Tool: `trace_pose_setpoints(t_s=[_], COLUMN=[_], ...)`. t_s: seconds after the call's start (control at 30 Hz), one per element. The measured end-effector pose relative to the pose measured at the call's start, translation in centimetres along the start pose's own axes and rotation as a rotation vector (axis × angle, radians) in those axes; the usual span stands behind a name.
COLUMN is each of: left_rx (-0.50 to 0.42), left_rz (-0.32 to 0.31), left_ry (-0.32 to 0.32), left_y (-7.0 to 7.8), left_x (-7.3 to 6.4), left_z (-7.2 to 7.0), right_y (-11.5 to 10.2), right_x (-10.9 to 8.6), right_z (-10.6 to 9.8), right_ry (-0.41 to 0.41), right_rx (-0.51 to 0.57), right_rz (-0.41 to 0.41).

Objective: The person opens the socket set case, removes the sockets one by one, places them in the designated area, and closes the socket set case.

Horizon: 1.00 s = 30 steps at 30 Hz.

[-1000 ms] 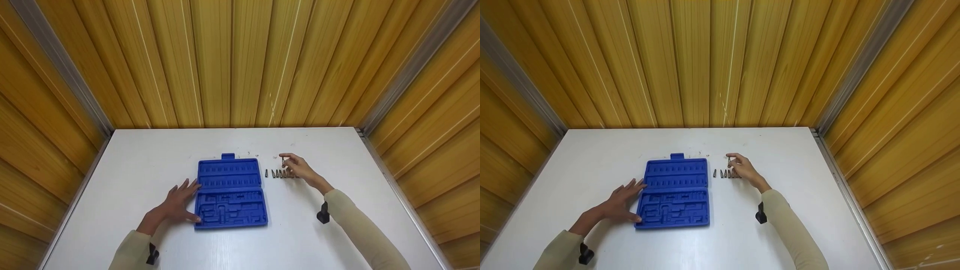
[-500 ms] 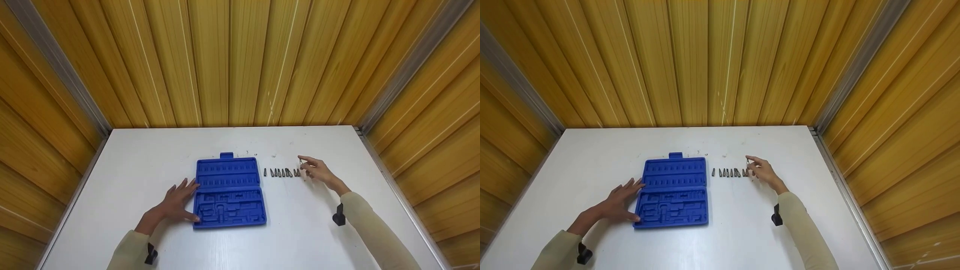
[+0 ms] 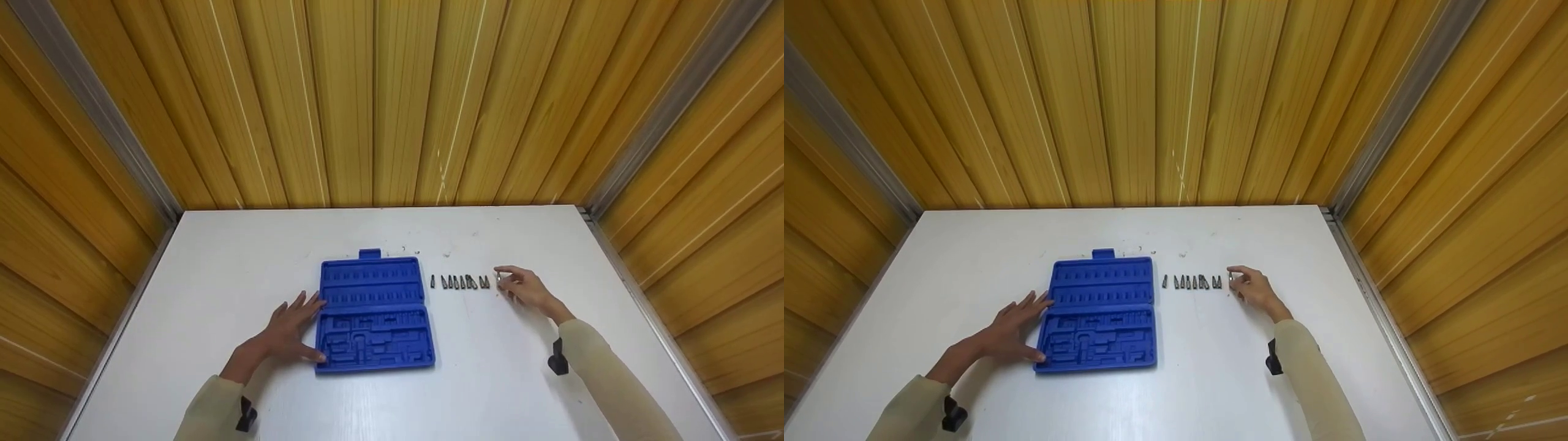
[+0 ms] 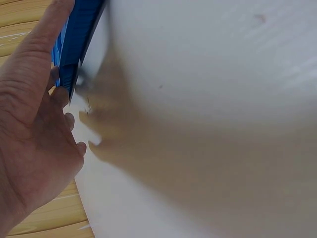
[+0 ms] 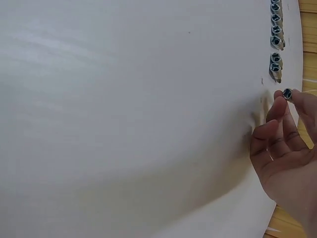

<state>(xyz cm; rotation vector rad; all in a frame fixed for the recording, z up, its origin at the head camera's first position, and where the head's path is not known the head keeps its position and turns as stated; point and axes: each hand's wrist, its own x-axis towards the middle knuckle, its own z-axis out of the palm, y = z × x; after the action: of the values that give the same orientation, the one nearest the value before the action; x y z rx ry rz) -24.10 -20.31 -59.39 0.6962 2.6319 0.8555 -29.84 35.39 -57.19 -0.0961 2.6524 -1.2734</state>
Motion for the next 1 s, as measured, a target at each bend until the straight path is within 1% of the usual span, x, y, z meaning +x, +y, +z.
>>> trace_pose_setpoints(t_s=[0.07,0.13,0.4,0.5,0.63,0.77,0.87,1.0], left_rx=[0.001,0.002,0.003,0.004,0.004,0.008,0.008,0.009], left_rz=[-0.001,0.001,0.011,0.010,0.008,0.001,-0.002,-0.006], left_ry=[-0.002,0.002,0.011,0.011,0.008,0.003,0.003,0.004], left_y=[-0.01,-0.08,-0.16,-0.09,-0.02,-0.07,-0.06,-0.07], left_x=[-0.02,-0.01,0.06,0.07,-0.03,-0.09,-0.07,-0.02], left_z=[-0.02,-0.02,0.03,0.01,-0.03,0.02,0.09,0.20], right_y=[0.12,0.19,0.63,0.71,0.86,0.89,0.87,0.90], right_x=[0.00,0.04,0.14,0.23,0.37,0.27,0.26,0.35], right_z=[0.11,0.17,0.30,0.44,0.73,0.88,0.85,0.84], right_ry=[0.009,0.016,0.053,0.074,0.110,0.113,0.106,0.118], right_rx=[-0.016,-0.019,0.011,0.012,-0.003,0.014,0.027,0.020], right_rz=[0.003,-0.011,-0.107,-0.102,-0.063,-0.044,-0.060,-0.093])
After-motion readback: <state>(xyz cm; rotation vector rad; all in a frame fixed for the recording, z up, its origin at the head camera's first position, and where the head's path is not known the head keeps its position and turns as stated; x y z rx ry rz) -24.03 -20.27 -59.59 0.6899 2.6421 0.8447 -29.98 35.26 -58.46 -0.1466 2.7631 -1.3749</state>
